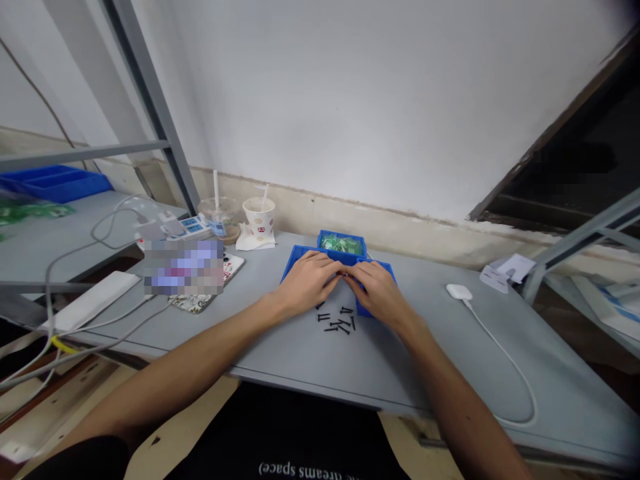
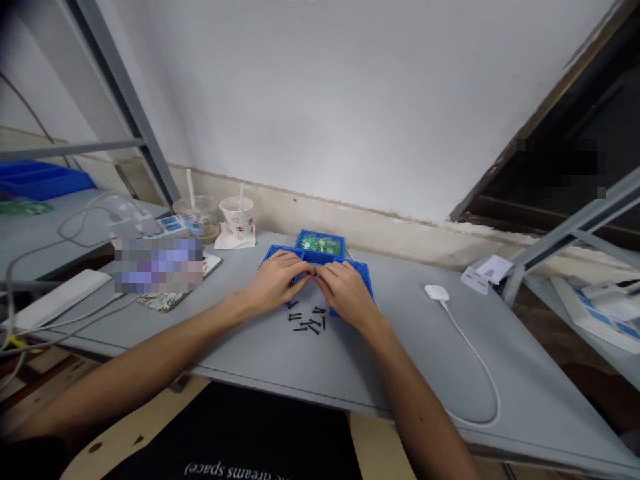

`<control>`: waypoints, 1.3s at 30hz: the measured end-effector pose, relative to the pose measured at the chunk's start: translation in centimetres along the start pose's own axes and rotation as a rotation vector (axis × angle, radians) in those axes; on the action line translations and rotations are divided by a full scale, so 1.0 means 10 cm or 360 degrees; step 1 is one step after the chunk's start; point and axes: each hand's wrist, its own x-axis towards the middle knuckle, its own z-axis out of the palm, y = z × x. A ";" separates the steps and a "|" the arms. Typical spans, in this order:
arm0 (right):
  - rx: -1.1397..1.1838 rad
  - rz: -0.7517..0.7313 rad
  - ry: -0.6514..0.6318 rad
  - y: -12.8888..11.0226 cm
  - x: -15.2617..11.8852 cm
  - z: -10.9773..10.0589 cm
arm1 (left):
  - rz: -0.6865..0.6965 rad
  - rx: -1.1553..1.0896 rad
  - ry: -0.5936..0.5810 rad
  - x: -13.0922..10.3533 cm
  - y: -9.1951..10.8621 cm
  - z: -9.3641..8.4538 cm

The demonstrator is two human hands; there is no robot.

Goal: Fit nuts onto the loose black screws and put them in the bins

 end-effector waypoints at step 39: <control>-0.0037 0.0020 0.0096 -0.01 0.02 -0.05 | 0.0014 0.0041 -0.0132 0.03 0.00 -0.05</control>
